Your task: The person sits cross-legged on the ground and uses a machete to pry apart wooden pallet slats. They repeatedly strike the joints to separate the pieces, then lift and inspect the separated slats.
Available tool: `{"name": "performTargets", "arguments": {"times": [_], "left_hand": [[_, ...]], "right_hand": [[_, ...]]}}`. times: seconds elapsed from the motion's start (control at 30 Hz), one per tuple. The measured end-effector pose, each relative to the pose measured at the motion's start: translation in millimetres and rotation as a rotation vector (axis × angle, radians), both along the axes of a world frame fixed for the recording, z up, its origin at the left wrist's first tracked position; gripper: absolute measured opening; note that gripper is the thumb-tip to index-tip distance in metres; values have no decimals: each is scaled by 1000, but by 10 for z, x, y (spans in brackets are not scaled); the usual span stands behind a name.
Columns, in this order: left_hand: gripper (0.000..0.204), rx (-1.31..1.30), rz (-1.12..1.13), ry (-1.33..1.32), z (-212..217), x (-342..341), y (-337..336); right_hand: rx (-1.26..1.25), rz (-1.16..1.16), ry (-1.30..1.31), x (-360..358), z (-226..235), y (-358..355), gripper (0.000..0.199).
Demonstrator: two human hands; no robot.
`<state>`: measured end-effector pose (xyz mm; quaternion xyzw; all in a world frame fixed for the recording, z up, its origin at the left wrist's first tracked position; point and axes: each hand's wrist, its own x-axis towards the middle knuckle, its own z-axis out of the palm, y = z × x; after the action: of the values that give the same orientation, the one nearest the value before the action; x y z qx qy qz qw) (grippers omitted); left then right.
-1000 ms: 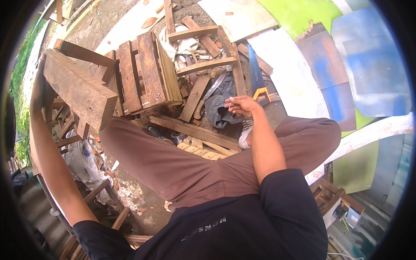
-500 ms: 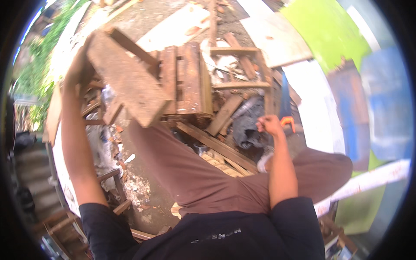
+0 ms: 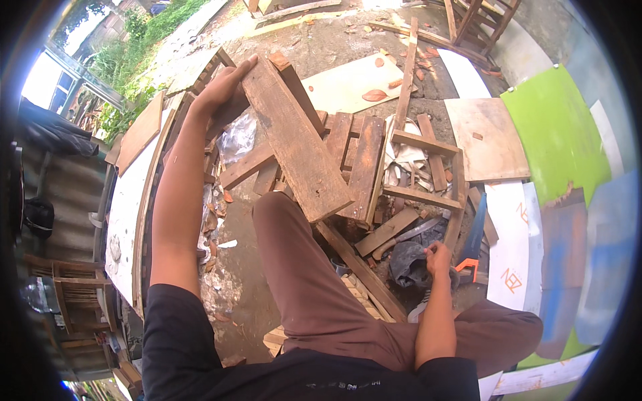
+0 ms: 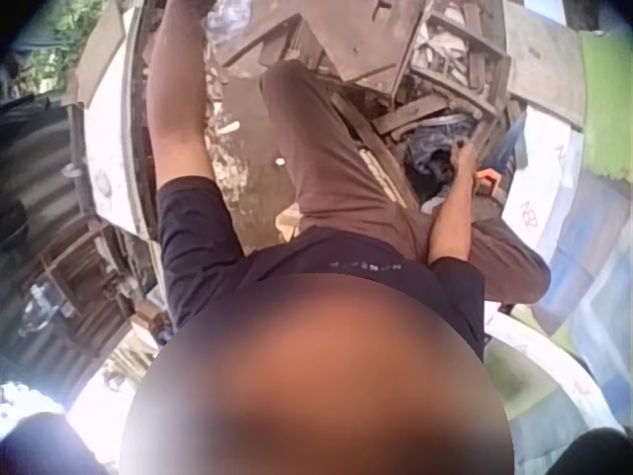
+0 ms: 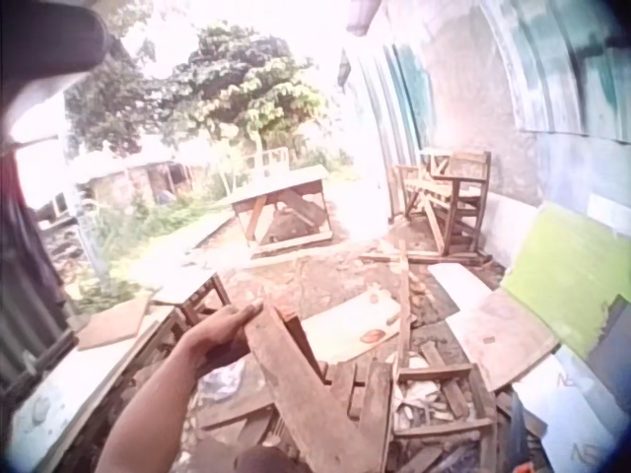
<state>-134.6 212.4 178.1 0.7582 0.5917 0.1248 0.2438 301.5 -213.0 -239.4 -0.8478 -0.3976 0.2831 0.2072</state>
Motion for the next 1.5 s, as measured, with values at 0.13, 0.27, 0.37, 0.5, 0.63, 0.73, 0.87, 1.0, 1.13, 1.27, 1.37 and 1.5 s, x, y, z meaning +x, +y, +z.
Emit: {"name": "performTargets", "arguments": {"times": [0.13, 0.27, 0.37, 0.5, 0.63, 0.73, 0.87, 1.0, 1.13, 1.27, 1.37, 1.5], "left_hand": [[97, 28, -39, -80, -10, 18, -58], [94, 102, 33, -94, -36, 46, -103], [93, 59, 31, -138, -51, 32, -86], [90, -16, 75, -78, -28, -15, -18], [86, 61, 74, -154, -67, -35, -28], [81, 90, 65, -158, -85, -37, -33], [76, 55, 31, -209, -77, -56, -23], [72, 55, 46, -226, -81, -47, -46], [68, 94, 22, -280, -85, -4, -117], [67, 80, 48, -266, -58, 26, -162], [69, 64, 30, -277, -48, 36, -152], [74, 12, 74, -182, -35, 21, -109]], "right_hand": [[110, -9, 56, -62, -44, 51, 6], [131, -39, 134, -122, -106, 53, 5], [149, -91, 181, -166, -123, 71, 7], [118, -24, 178, -198, -72, 131, 12], [107, 35, 86, -184, 58, 238, 13], [132, 29, 134, -161, 176, 348, 13], [169, -6, 239, -145, 319, 478, 13], [232, -26, 361, -94, 442, 602, 12], [241, -97, 457, -70, 551, 722, 16], [496, -151, 485, -121, 632, 797, 17], [502, -157, 583, -102, 680, 855, 17], [584, -94, 566, -99, 876, 1020, 20]]}}
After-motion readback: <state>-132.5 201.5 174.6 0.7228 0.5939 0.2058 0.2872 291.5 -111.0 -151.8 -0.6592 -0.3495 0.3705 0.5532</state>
